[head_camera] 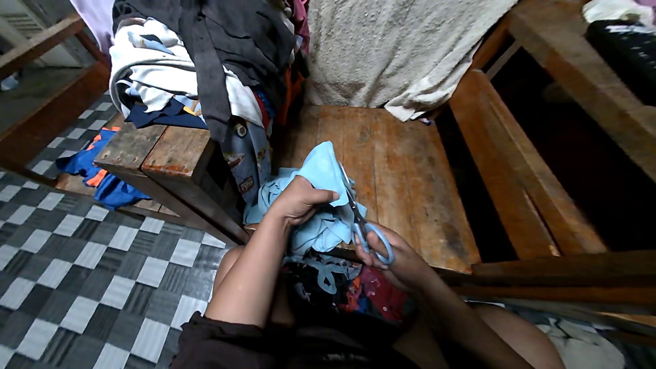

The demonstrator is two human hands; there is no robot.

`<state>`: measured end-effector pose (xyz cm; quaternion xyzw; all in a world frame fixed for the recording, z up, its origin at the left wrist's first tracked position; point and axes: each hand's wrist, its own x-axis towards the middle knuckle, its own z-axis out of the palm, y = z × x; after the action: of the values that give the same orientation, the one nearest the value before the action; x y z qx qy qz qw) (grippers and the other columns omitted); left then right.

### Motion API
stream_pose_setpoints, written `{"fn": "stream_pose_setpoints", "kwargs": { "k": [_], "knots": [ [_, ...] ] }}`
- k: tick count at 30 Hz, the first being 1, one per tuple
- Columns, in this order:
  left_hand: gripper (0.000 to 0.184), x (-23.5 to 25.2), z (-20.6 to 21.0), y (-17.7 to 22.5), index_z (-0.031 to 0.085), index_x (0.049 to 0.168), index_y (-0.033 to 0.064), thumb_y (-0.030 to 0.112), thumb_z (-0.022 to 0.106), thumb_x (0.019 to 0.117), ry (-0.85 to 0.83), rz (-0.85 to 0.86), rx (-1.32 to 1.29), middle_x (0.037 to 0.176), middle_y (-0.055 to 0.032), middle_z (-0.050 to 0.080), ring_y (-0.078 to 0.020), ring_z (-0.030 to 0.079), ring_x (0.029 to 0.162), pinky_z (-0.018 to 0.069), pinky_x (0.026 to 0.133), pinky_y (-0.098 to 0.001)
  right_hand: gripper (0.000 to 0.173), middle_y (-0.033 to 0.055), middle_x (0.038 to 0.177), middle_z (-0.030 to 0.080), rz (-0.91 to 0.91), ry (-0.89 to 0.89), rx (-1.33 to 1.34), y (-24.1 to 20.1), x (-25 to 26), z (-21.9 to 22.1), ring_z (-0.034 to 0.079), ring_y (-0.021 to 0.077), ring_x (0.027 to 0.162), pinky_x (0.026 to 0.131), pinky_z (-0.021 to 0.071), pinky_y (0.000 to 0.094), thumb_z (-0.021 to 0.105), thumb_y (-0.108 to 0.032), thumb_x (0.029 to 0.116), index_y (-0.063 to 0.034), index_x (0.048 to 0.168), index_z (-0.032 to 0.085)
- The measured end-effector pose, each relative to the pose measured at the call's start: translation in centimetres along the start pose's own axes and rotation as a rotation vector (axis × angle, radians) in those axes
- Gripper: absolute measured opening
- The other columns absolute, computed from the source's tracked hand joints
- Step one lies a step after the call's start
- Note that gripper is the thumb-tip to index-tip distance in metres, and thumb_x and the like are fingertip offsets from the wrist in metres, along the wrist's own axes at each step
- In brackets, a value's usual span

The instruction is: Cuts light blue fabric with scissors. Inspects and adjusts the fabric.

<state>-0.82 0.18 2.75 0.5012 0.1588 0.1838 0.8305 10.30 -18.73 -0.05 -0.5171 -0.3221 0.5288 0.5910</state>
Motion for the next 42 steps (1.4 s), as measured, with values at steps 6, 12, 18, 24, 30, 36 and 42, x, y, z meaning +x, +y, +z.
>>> {"fn": "stream_pose_setpoints", "kwargs": {
  "k": [6,12,18,24,30,36,42],
  "knots": [
    [0.037,-0.1,0.2,-0.3,0.058,0.117,-0.0006,-0.015,0.060,0.0835,-0.073,-0.032,0.034,0.099,-0.0032,0.072,-0.0105,0.070,0.092,0.0583,0.088,-0.0298,0.045,-0.0140,0.066,0.054,-0.022,-0.019,0.050,0.3,0.3,-0.2,0.045,-0.0071,0.052,0.050,0.0368,0.0077,0.065,-0.060,0.0920,-0.0170,0.100,0.054],
    [0.043,0.0,0.4,-0.4,0.055,0.125,-0.0040,-0.016,0.059,0.0842,-0.068,-0.052,0.033,0.102,-0.0053,0.071,-0.0105,0.070,0.092,0.0583,0.087,-0.0291,0.034,-0.0146,0.065,0.053,-0.011,0.013,0.044,0.3,0.2,0.1,0.046,-0.0068,0.052,0.052,0.0383,0.0080,0.061,-0.049,0.0978,-0.0163,0.099,0.054],
    [0.050,0.2,0.7,-0.2,0.051,0.133,-0.0050,-0.017,0.058,0.0843,-0.046,-0.065,0.050,0.108,-0.0077,0.069,-0.0102,0.068,0.092,0.0575,0.086,-0.0271,0.027,-0.0142,0.064,0.053,0.000,0.062,-0.013,0.2,0.1,0.4,0.047,-0.0057,0.053,0.053,0.0406,0.0096,0.059,-0.043,0.0996,-0.0166,0.096,0.055],
    [0.044,0.2,0.6,-0.3,0.056,0.124,-0.0020,-0.019,0.058,0.0841,-0.024,-0.049,0.028,0.105,-0.0063,0.070,-0.0106,0.069,0.091,0.0580,0.086,-0.0280,0.019,-0.0143,0.062,0.051,0.014,0.129,-0.004,-0.1,0.1,0.8,0.046,-0.0057,0.050,0.049,0.0396,0.0098,0.057,-0.034,0.1007,-0.0168,0.094,0.054],
    [0.042,0.1,0.4,-0.3,0.056,0.124,-0.0028,-0.018,0.059,0.0840,-0.014,-0.059,0.035,0.104,-0.0058,0.071,-0.0110,0.070,0.092,0.0583,0.087,-0.0288,0.020,-0.0134,0.063,0.053,0.017,0.096,0.045,-0.3,0.0,0.7,0.047,-0.0056,0.050,0.050,0.0399,0.0094,0.058,-0.035,0.1000,-0.0157,0.095,0.055],
    [0.032,-0.1,0.3,-0.5,0.060,0.109,0.0021,-0.014,0.062,0.0816,-0.092,-0.068,0.084,0.095,-0.0011,0.073,-0.0087,0.070,0.089,0.0587,0.086,-0.0291,0.031,-0.0129,0.064,0.053,0.001,0.049,0.072,0.1,0.1,0.3,0.044,-0.0062,0.050,0.048,0.0364,0.0083,0.056,-0.046,0.1011,-0.0156,0.099,0.054],
    [0.055,-0.2,0.8,-0.7,0.052,0.133,-0.0067,-0.014,0.064,0.0807,-0.155,-0.126,0.142,0.112,-0.0063,0.070,-0.0096,0.069,0.099,0.0573,0.092,-0.0286,0.023,-0.0124,0.063,0.053,-0.004,0.084,0.067,0.0,0.3,0.5,0.043,-0.0063,0.049,0.048,0.0357,0.0081,0.047,-0.036,0.1054,-0.0144,0.098,0.052]
  ]
}}
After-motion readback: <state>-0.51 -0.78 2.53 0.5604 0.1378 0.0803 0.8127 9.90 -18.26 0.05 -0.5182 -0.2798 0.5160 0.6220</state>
